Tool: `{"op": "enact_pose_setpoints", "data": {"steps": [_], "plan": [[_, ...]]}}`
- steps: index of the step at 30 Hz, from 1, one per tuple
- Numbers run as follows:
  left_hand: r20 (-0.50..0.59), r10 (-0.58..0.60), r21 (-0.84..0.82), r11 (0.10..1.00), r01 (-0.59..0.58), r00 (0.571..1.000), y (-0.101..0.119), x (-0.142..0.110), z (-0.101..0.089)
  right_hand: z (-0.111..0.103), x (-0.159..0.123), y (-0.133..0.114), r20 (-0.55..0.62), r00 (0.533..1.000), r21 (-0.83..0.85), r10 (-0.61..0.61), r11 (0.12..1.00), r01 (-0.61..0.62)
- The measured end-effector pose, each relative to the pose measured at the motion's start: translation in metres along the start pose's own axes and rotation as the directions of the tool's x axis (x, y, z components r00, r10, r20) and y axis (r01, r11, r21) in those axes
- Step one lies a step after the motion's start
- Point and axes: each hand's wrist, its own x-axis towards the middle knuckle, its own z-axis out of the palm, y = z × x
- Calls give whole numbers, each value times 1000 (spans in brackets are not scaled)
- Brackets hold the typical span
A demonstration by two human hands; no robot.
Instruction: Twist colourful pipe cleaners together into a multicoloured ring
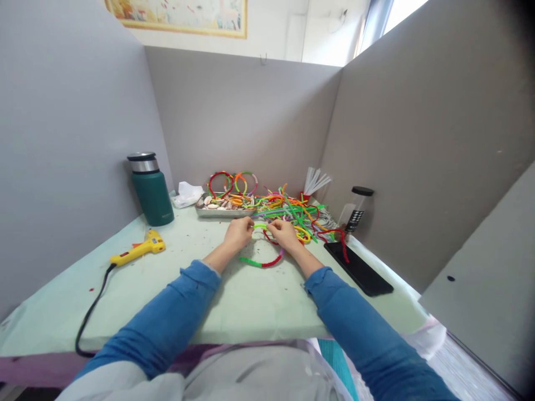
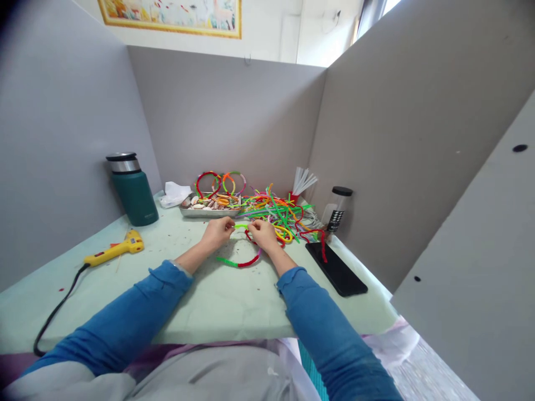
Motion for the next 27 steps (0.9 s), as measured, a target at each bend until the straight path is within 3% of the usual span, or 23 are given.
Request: {"op": "enact_pose_setpoints", "data": {"steps": [9,22,27], "plan": [[53,-4,113,994,-2,999,8,-2,-9,3,1,3,1,1000,16,-12,1000,12],[72,73,304,948,-92,995,10,-1,-2,5,4,7,-8,1000,-36,-23,999,23],[57,4,221,975,-17,998,11,-1,-4,4,3,6,-15,1000,-53,-21,998,20]]}}
